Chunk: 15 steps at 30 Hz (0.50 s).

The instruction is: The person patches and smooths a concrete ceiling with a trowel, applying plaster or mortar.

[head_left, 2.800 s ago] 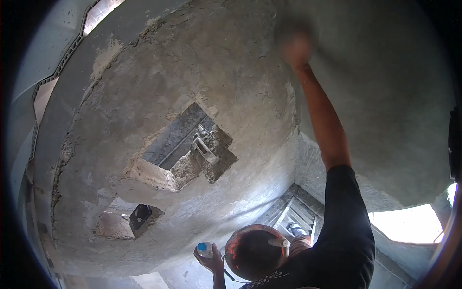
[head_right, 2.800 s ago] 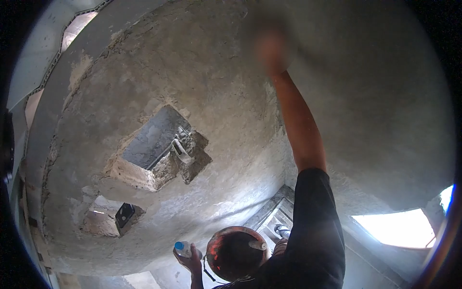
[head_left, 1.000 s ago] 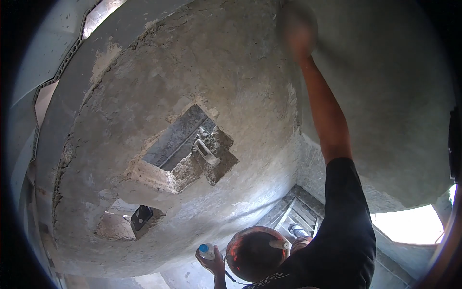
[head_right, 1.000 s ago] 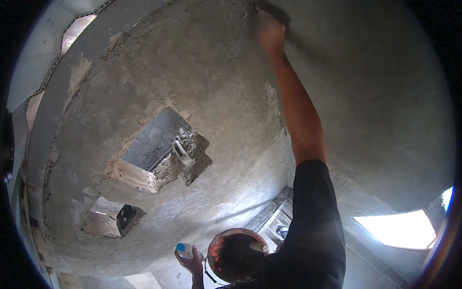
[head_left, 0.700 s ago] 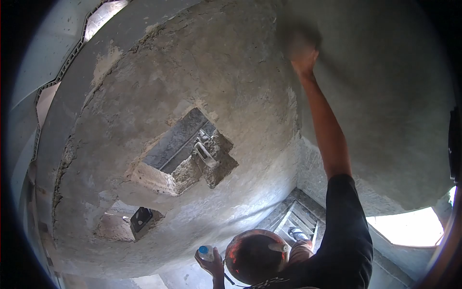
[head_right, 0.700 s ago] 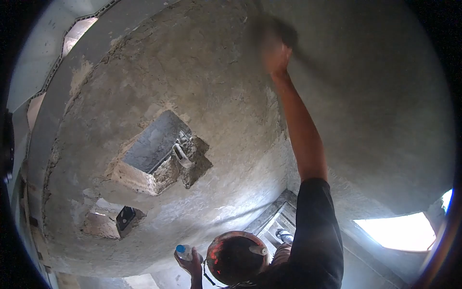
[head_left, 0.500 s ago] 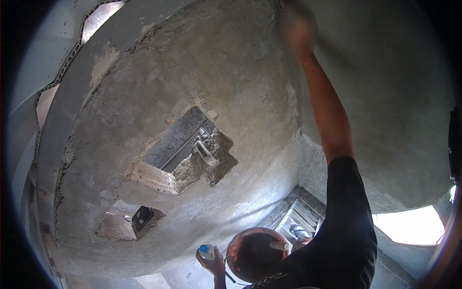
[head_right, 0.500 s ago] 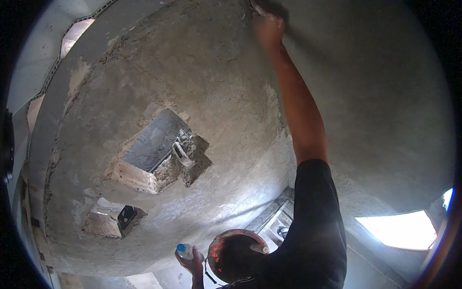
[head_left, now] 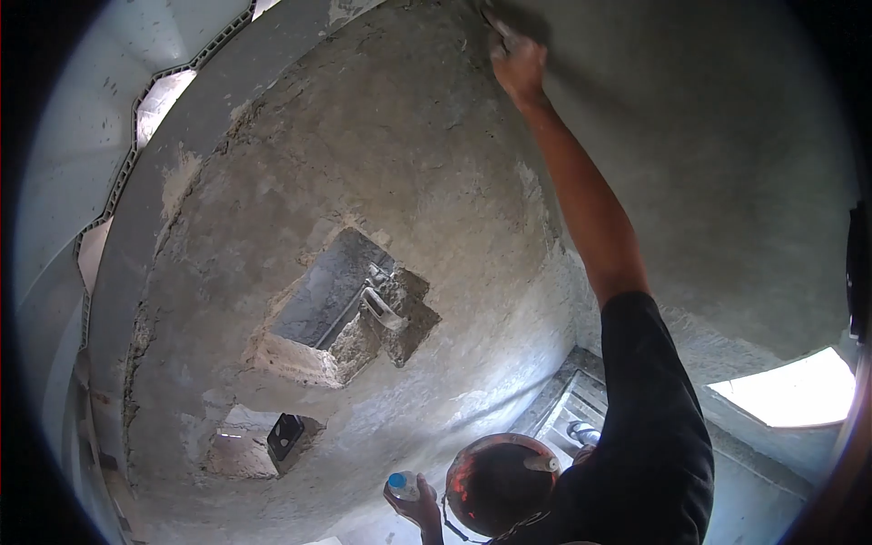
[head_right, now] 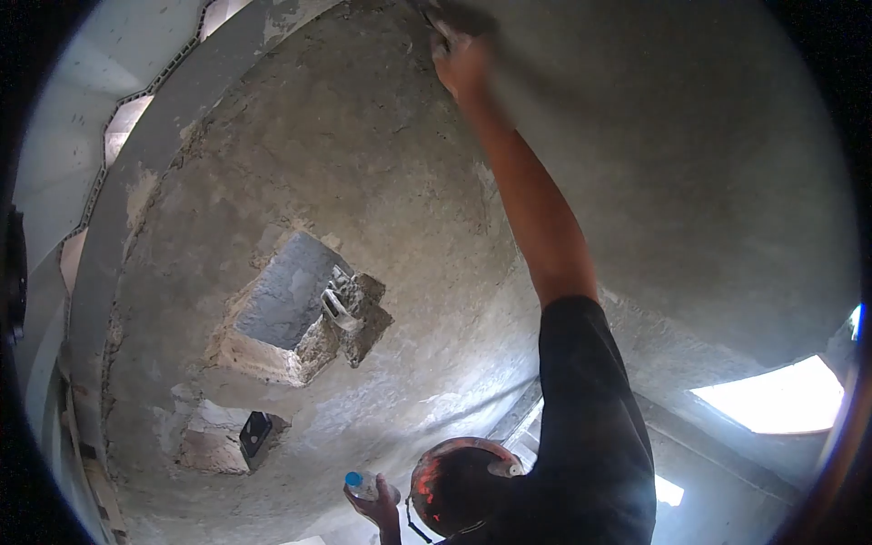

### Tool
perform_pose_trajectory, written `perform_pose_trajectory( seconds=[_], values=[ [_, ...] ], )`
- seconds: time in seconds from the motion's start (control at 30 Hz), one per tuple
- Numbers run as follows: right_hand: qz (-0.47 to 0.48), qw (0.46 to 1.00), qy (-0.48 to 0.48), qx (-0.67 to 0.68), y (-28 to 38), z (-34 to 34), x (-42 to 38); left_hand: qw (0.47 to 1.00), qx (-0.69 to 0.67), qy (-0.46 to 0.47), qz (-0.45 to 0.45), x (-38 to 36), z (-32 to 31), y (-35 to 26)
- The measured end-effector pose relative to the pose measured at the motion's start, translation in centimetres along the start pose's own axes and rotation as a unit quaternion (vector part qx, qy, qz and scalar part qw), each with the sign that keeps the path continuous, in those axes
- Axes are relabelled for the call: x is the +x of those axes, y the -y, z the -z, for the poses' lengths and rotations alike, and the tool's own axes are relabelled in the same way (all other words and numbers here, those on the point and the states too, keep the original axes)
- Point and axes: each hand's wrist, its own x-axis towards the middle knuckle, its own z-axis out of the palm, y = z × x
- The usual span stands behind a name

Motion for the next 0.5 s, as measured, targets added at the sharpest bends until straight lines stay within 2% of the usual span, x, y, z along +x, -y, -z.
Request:
perform_pose_trajectory(
  seconds=[0.07, 0.13, 0.2, 0.27, 0.3, 0.37, 0.43, 0.5],
  values=[
    [0.013, 0.999, -0.008, 0.04, -0.3, -0.5, -0.2, 1.0, 0.006, -0.013, -0.002, -0.1, 0.0, -0.1],
    [0.036, 0.99, 0.1, -0.09, -1.0, 0.4, -3.2, 1.0, 0.007, -0.012, -0.01, -0.2, 0.0, -0.6],
    [0.077, 0.993, 0.088, -0.013, -3.5, 1.4, -8.2, 1.0, 0.004, -0.009, -0.018, -0.3, -0.1, -0.5],
    [0.053, 0.989, 0.133, -0.04, -3.8, 4.2, -12.3, 1.0, 0.005, -0.012, -0.017, -0.3, -0.1, 0.4],
    [0.053, 0.989, 0.135, -0.04, -4.0, 4.8, -12.6, 1.0, 0.006, -0.011, -0.016, -0.4, 0.0, 0.3],
    [0.045, 0.996, 0.072, -0.028, -4.3, 5.5, -12.9, 1.0, 0.008, -0.001, -0.016, 0.0, 0.1, 0.1],
    [-0.006, 1.0, 0.028, -0.005, -3.0, 4.4, -10.1, 1.0, 0.008, -0.007, -0.013, 0.0, 0.1, 0.3],
    [-0.076, 0.996, 0.043, 0.011, -1.0, 3.5, -6.4, 1.0, 0.008, -0.012, -0.01, -0.1, 0.2, 0.0]
  ],
)
